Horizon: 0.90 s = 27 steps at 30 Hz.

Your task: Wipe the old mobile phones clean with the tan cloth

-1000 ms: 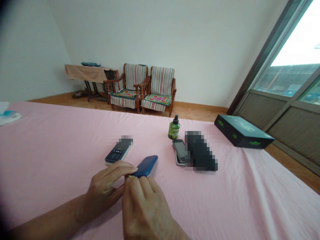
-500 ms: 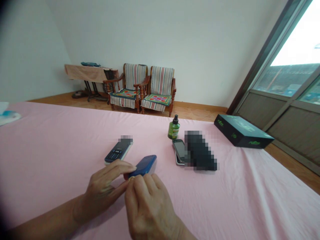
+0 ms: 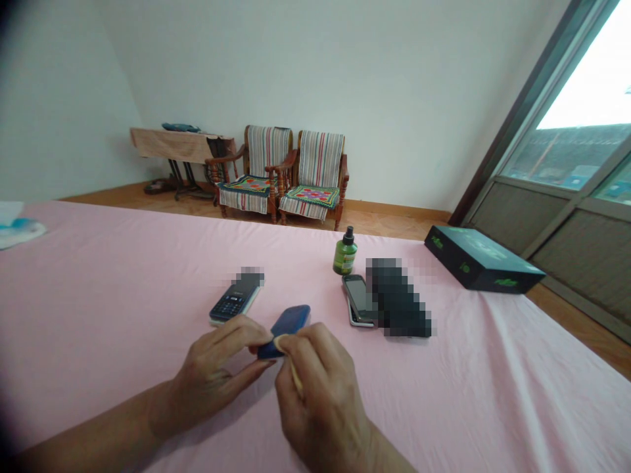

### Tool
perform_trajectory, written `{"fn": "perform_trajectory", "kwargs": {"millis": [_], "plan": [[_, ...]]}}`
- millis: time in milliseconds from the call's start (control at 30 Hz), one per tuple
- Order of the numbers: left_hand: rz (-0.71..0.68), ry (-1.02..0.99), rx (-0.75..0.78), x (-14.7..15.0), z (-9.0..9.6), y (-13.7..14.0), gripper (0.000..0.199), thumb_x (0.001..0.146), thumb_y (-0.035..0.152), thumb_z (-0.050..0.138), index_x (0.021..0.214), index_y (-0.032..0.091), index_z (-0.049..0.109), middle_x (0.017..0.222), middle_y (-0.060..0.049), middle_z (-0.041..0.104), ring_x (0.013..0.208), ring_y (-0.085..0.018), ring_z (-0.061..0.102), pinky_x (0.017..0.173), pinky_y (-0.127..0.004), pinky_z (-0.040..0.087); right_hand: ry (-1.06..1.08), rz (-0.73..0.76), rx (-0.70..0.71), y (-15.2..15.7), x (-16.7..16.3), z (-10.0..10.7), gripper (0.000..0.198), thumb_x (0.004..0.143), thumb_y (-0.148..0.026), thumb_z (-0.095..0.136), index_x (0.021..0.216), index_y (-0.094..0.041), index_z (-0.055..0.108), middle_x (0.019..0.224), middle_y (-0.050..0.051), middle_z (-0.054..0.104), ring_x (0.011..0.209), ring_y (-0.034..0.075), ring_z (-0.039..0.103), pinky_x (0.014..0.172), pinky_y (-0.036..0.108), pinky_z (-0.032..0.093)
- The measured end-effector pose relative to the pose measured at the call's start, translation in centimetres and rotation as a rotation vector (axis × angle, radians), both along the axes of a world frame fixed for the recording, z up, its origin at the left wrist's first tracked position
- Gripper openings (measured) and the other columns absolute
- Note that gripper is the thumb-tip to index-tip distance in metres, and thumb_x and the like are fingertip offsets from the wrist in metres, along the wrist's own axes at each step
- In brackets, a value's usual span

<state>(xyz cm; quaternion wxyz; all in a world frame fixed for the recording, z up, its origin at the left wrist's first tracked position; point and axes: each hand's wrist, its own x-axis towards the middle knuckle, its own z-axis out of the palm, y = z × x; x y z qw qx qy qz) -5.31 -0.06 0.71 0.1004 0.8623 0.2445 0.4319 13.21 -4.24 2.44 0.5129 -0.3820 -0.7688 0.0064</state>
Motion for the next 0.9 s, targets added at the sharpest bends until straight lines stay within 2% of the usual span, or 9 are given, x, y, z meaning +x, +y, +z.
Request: {"fn": "perform_trajectory", "kwargs": {"millis": [100, 233, 367, 467, 600, 900], "plan": [[-0.098, 0.196, 0.079, 0.1, 0.0, 0.0, 0.006, 0.095, 0.018, 0.056, 0.099, 0.014, 0.059, 0.088, -0.007, 0.064, 0.077, -0.018, 0.062, 0.066, -0.026, 0.051, 0.093, -0.079, -0.068, 1.2, 1.1, 0.0, 0.02, 0.087, -0.003, 0.049, 0.095, -0.016, 0.061, 0.084, 0.005, 0.06, 0.078, 0.016, 0.059, 0.069, 0.027, 0.049], [-0.146, 0.381, 0.12, 0.1, 0.0, 0.1, 0.017, 0.099, 0.029, 0.052, 0.096, 0.015, 0.06, 0.087, -0.006, 0.064, 0.073, -0.017, 0.062, 0.064, -0.026, 0.048, 0.113, -0.109, -0.235, 2.4, 1.9, -0.9, 0.015, 0.085, -0.005, 0.053, 0.088, -0.017, 0.061, 0.081, 0.003, 0.059, 0.074, 0.016, 0.059, 0.066, 0.027, 0.046], [-0.166, 0.427, 0.044, -0.1, 0.3, 0.3, 0.025, 0.098, 0.038, 0.053, 0.095, 0.016, 0.061, 0.09, -0.007, 0.064, 0.078, -0.019, 0.062, 0.069, -0.028, 0.048, 0.051, 0.04, -0.452, 2.3, 1.5, -1.6, 0.022, 0.081, 0.0, 0.051, 0.083, -0.018, 0.063, 0.079, 0.001, 0.06, 0.072, 0.015, 0.058, 0.063, 0.025, 0.044], [-0.193, 0.427, -0.002, -0.3, 0.4, 0.4, 0.024, 0.096, 0.038, 0.056, 0.088, 0.015, 0.062, 0.088, -0.007, 0.064, 0.077, -0.019, 0.06, 0.069, -0.028, 0.048, -0.048, 0.167, -0.535, 1.9, 1.2, -1.4, 0.026, 0.074, 0.006, 0.052, 0.077, -0.017, 0.063, 0.078, 0.001, 0.06, 0.072, 0.015, 0.057, 0.063, 0.025, 0.043], [-0.195, 0.393, -0.022, -0.2, 0.3, 0.4, 0.017, 0.096, 0.027, 0.056, 0.085, 0.016, 0.062, 0.086, -0.006, 0.063, 0.076, -0.018, 0.06, 0.068, -0.028, 0.046, -0.111, 0.2, -0.551, 1.9, 1.2, -1.3, 0.03, 0.073, 0.01, 0.053, 0.079, -0.017, 0.066, 0.081, 0.002, 0.06, 0.077, 0.016, 0.058, 0.068, 0.027, 0.045], [-0.206, 0.401, -0.127, 0.1, 0.6, 0.1, 0.01, 0.092, 0.025, 0.062, 0.089, 0.016, 0.061, 0.089, -0.005, 0.062, 0.079, -0.017, 0.059, 0.07, -0.026, 0.046, -0.117, 0.043, -0.405, 3.9, 1.3, -3.0, 0.023, 0.088, -0.003, 0.054, 0.091, -0.018, 0.072, 0.083, 0.004, 0.058, 0.08, 0.017, 0.057, 0.071, 0.028, 0.046]]}}
